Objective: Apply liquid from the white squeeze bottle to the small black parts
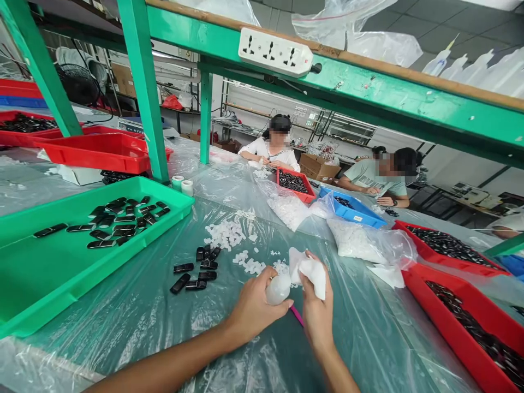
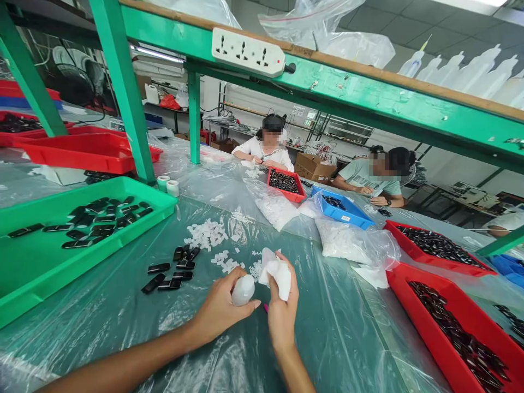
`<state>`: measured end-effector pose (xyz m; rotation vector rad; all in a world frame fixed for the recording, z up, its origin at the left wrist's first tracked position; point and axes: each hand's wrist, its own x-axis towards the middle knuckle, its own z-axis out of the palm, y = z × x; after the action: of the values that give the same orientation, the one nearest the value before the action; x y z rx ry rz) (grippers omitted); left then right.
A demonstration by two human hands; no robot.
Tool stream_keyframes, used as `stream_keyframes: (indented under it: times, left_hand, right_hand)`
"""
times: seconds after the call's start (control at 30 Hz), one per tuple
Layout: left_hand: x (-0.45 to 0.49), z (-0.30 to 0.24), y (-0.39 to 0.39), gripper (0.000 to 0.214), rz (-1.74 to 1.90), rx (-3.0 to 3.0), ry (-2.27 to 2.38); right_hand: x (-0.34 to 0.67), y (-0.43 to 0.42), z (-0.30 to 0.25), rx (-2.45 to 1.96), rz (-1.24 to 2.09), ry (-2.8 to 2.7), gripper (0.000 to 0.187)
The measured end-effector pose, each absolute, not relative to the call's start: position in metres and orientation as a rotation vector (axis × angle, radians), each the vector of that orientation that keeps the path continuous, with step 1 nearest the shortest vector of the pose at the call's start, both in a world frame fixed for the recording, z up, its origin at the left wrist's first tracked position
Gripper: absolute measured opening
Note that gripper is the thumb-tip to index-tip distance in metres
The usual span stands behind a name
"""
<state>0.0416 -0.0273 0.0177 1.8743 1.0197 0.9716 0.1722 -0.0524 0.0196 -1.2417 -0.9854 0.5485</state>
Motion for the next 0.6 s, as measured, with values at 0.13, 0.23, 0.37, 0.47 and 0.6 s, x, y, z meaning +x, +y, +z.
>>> stream_keyframes:
  times: [0.13, 0.23, 0.37, 0.47, 0.6]
  left_hand:
    - [0.042, 0.015, -0.026, 0.014, 0.922, 1.945, 1.058]
    - [0.041, 0.014, -0.024, 0.012, 0.894, 1.984, 1.093]
    - [0.038, 0.013, -0.023, 0.014, 0.882, 1.971, 1.15]
    - [0.037, 0.011, -0.022, 0.016, 0.87, 1.99, 1.16]
    - [0.035, 0.009, -0.022, 0.016, 0.861, 2.041, 1.14]
  right_hand:
    - [0.154, -0.061, 0.008, -1.14, 0.781, -0.938, 0.052]
    - [0.149, -0.065, 0.001, -0.982, 0.948, -0.94, 0.053]
    - [0.149, -0.065, -0.001, -0.88, 1.046, -0.922, 0.065]
    - [0.15, -0.065, 0.003, -0.961, 1.016, -0.917, 0.05]
    - [0.149, -0.067, 0.009, -1.086, 0.845, -1.026, 0.06]
